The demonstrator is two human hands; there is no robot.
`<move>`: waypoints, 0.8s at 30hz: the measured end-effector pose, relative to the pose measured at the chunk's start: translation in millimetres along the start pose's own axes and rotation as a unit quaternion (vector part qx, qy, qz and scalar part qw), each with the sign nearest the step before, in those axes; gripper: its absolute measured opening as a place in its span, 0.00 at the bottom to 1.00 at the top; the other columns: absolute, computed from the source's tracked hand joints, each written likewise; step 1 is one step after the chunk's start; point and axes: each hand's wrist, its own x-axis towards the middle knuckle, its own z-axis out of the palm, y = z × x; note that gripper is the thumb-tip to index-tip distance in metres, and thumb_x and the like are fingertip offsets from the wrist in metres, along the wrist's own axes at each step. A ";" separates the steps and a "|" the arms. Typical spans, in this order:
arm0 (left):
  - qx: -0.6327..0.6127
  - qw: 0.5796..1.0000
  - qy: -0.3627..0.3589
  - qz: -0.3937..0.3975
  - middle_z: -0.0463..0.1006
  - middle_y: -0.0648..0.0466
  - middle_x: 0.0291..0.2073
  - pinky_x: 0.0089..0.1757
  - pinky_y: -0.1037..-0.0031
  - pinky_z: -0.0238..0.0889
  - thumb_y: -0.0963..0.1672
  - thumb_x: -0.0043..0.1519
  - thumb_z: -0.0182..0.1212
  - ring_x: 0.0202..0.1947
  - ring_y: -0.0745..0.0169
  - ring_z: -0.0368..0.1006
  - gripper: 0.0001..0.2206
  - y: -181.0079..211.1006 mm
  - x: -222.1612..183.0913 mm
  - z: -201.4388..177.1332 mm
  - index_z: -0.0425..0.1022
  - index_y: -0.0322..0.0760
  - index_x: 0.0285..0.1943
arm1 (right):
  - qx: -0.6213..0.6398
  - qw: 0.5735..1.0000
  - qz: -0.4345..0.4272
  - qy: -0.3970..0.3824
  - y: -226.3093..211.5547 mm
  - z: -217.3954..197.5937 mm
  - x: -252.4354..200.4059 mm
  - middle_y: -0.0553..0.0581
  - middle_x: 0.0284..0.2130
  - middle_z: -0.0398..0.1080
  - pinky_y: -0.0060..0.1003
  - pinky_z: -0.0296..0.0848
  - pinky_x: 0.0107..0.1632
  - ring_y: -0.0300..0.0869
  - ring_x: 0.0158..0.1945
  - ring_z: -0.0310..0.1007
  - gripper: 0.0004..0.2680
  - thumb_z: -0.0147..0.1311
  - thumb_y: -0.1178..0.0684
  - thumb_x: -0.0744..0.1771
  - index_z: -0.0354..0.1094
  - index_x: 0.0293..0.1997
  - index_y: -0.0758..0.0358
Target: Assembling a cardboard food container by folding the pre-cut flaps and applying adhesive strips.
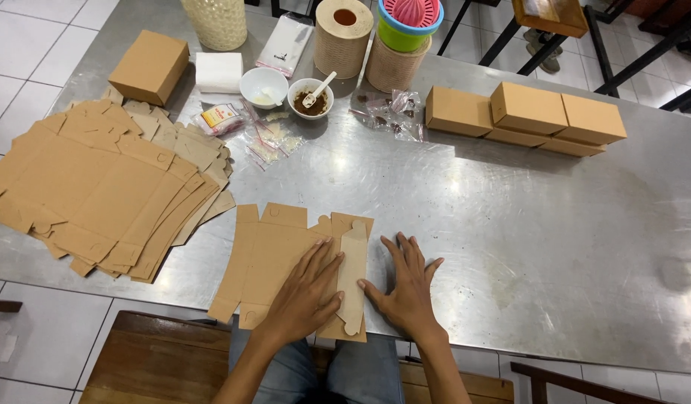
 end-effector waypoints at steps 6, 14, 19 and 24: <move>0.002 1.000 0.024 0.015 0.43 0.41 0.80 0.69 0.54 0.40 0.48 0.68 0.54 0.80 0.45 0.35 0.31 -0.6 -2.4 3.6 0.51 0.35 0.80 | 0.020 0.999 -0.049 0.003 2.2 -3.1 -11.6 0.58 0.76 0.48 0.72 0.16 0.71 0.54 0.80 0.35 0.34 0.69 0.36 0.61 0.54 0.74 0.49; 0.007 1.000 0.014 0.005 0.42 0.42 0.80 0.69 0.54 0.41 0.48 0.69 0.53 0.80 0.47 0.34 0.31 1.7 -1.4 -1.4 0.50 0.36 0.80 | 0.027 0.996 -0.074 0.040 1.3 -2.5 1.9 0.56 0.74 0.52 0.73 0.16 0.71 0.54 0.80 0.40 0.30 0.68 0.38 0.62 0.59 0.72 0.49; -0.097 0.991 0.079 0.054 0.55 0.42 0.77 0.68 0.49 0.49 0.42 0.66 0.57 0.78 0.40 0.46 0.24 -2.6 -3.5 -2.3 0.64 0.37 0.74 | -0.013 0.996 -0.073 0.052 7.4 3.1 23.1 0.58 0.73 0.54 0.75 0.20 0.71 0.55 0.79 0.42 0.26 0.63 0.38 0.65 0.61 0.70 0.49; -0.056 0.983 0.153 0.082 0.66 0.45 0.71 0.67 0.52 0.54 0.44 0.65 0.61 0.73 0.43 0.59 0.21 -8.9 -41.6 -26.1 0.71 0.37 0.67 | -0.023 0.996 -0.078 0.046 9.3 5.3 38.9 0.59 0.73 0.53 0.77 0.19 0.70 0.55 0.79 0.40 0.24 0.60 0.38 0.66 0.62 0.69 0.48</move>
